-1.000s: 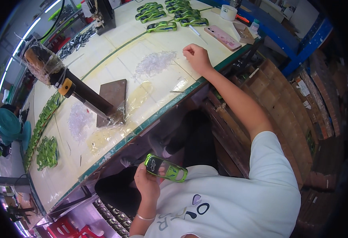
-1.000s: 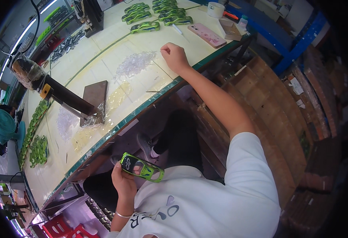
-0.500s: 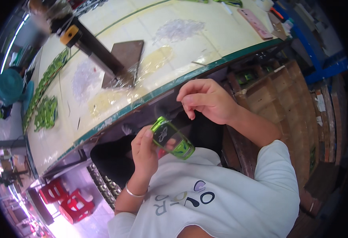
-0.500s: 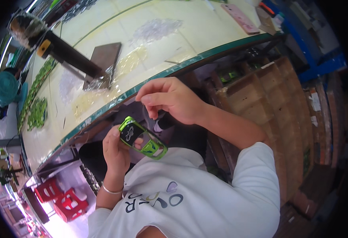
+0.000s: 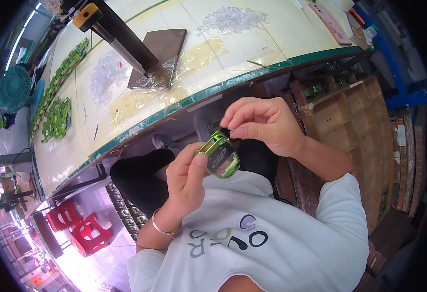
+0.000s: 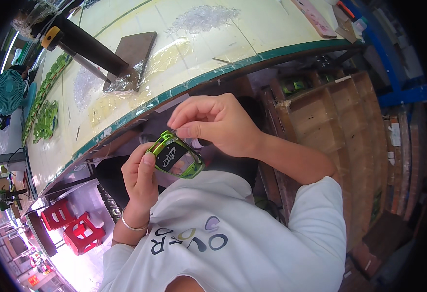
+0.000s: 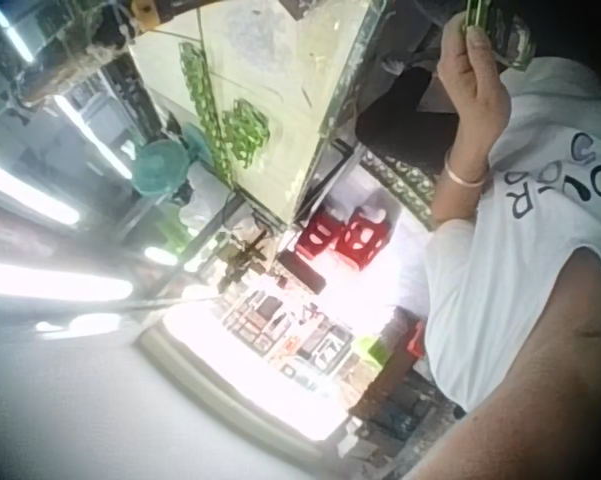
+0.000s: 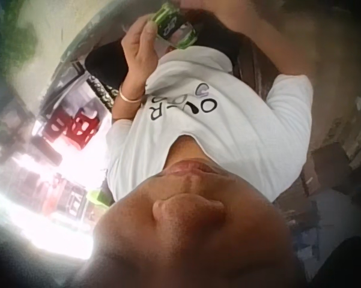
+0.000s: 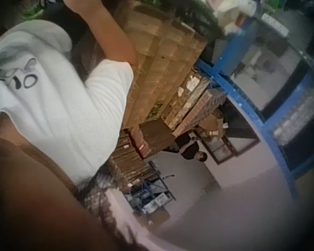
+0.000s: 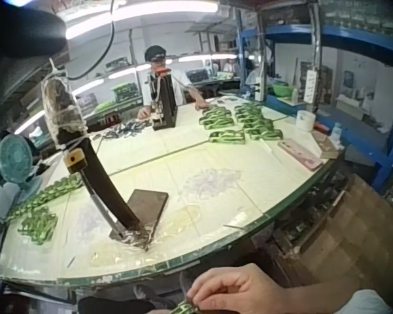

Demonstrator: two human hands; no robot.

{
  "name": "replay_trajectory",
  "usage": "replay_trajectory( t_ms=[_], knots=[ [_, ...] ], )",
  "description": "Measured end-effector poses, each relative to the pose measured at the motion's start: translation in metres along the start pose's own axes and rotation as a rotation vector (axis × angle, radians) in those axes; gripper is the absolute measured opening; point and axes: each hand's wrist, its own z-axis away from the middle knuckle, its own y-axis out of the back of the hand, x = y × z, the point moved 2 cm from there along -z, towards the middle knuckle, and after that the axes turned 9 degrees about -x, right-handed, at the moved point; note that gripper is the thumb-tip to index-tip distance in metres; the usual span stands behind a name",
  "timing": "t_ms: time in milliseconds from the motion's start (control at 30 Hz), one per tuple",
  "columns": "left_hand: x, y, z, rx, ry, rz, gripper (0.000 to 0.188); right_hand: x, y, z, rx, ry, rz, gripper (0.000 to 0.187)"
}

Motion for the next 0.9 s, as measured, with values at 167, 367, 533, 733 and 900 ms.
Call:
replay_trajectory(
  t_ms=[167, 367, 533, 733, 900],
  knots=[
    [0.005, -0.004, -0.003, -0.002, -0.068, -0.099, 0.024, 0.002, -0.003, 0.002, -0.020, -0.038, 0.130, 0.012],
    [0.009, -0.005, -0.005, 0.005, -0.110, -0.256, 0.023, 0.005, -0.005, 0.002, 0.010, -0.066, 0.118, 0.015],
    [0.006, -0.003, -0.003, 0.011, -0.094, -0.347, 0.022, 0.007, -0.004, 0.002, 0.002, -0.063, 0.101, 0.015],
    [0.001, -0.004, -0.002, 0.059, -0.012, -0.102, 0.025, 0.005, -0.003, 0.002, -0.067, 0.263, 0.671, 0.017],
    [-0.004, 0.005, -0.001, 0.124, 0.039, 0.071, 0.030, 0.015, -0.014, 0.005, -0.112, 0.516, 1.091, 0.056]
  ],
)
